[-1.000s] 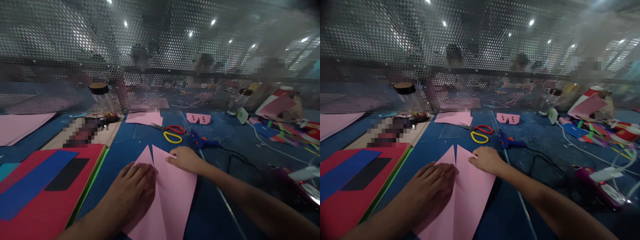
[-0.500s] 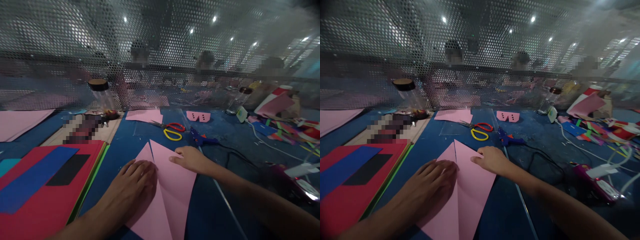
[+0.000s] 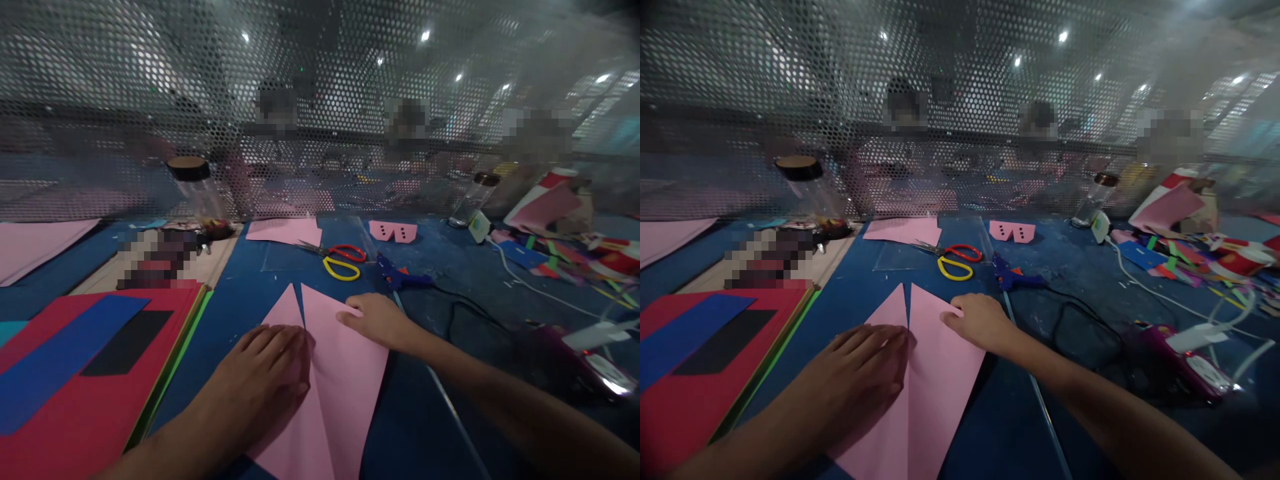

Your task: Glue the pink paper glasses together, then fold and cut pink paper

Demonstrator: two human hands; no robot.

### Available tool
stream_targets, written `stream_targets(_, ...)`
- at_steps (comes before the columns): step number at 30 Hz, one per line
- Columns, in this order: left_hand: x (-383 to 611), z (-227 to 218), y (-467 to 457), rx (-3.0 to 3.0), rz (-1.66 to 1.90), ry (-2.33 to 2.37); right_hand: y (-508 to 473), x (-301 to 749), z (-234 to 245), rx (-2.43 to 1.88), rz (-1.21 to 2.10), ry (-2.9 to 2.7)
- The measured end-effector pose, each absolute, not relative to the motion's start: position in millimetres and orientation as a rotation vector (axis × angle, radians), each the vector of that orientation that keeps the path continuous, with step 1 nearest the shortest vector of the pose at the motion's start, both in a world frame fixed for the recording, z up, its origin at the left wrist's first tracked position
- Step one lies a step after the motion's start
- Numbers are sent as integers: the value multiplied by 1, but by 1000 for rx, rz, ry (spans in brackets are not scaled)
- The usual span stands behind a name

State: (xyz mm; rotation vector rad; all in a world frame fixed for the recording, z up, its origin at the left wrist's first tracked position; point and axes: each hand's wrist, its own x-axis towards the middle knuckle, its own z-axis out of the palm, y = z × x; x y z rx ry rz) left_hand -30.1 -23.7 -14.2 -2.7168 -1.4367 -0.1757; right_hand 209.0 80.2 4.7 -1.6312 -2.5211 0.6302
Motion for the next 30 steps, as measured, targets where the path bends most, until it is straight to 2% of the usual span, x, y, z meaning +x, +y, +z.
stream_targets(13,-29,-13,-25,-2702,-390,-1389,80,213,6,-1653,635,-2445)
stream_targets(30,-31,-18,-24,-2722,-261,-1439,83,212,0,-1755,526,-2491)
